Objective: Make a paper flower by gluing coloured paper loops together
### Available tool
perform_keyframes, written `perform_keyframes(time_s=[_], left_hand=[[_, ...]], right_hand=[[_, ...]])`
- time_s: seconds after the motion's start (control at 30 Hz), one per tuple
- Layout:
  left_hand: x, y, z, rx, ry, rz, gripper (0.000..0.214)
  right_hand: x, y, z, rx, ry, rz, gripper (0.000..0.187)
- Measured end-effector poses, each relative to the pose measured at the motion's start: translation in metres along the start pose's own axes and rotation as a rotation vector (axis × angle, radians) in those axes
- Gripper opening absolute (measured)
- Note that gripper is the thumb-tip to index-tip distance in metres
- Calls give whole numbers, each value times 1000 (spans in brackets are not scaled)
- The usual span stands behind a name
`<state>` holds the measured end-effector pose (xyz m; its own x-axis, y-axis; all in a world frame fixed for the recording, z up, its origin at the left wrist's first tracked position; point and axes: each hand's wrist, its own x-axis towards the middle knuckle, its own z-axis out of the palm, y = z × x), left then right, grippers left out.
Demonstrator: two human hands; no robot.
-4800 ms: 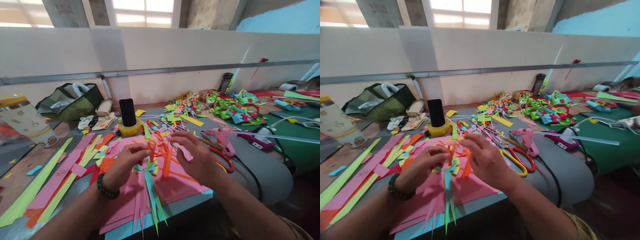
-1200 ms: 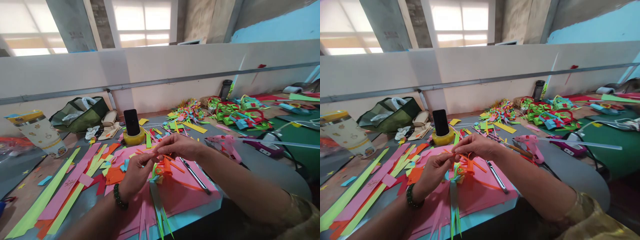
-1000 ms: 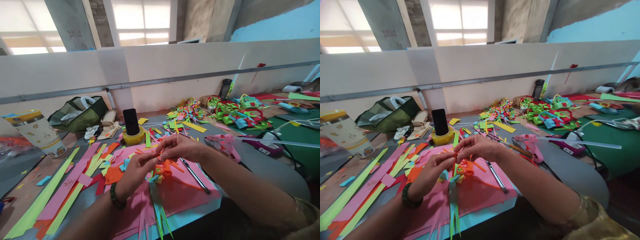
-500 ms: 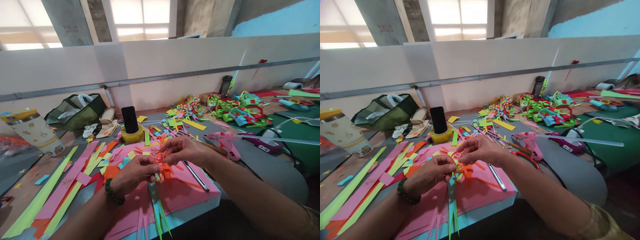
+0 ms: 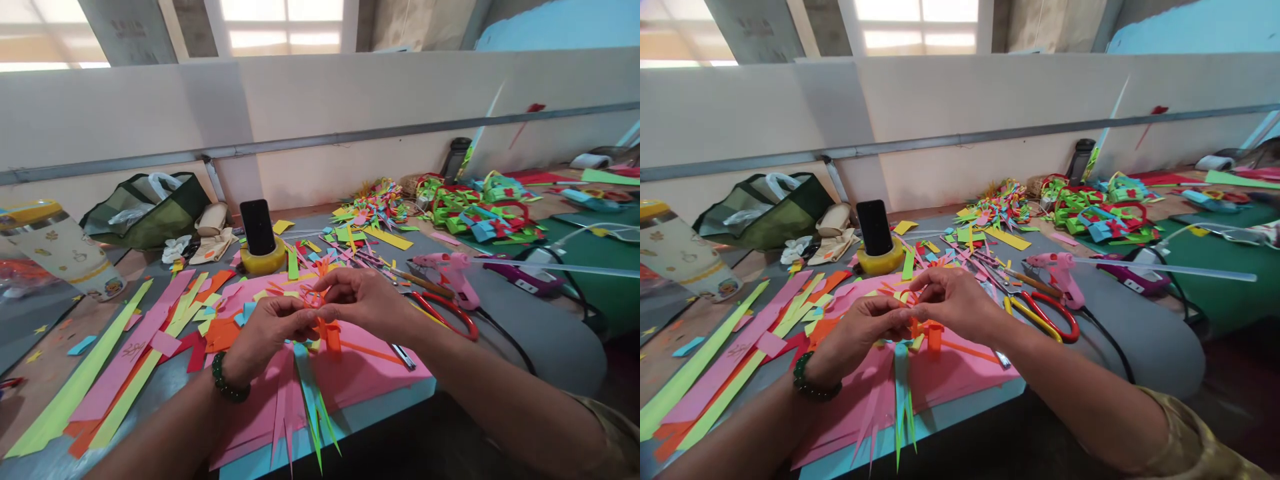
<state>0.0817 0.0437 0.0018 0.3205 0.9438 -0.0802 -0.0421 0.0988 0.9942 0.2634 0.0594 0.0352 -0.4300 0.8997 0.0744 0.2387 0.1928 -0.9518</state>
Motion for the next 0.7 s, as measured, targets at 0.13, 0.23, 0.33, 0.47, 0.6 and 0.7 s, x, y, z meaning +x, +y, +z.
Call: perform_keyframes(time_s=[0.13,0.23,0.33,0.47,0.6,0.7], left_hand=[[-1,1,1,-22,-13,-41,24],[-3,2,3,-48,-19,-51,25],[-5,3,4,-74,-19,-39,24],[-5,2,3,-72,-50,-2,22],[-4,1,1,-46,-48,1,22],[-3,-1,0,-47,-52,12,22]], right_hand=[[0,4,3,-44,31,-75,28],[0,5,5,-69,40,-98,24],[-1,4,6,-91,38,-114,21],[0,4,7,-129,43,-134,20],[0,6,7,-159,54,-152,19],[-1,7,8,-182,49,-164,19]])
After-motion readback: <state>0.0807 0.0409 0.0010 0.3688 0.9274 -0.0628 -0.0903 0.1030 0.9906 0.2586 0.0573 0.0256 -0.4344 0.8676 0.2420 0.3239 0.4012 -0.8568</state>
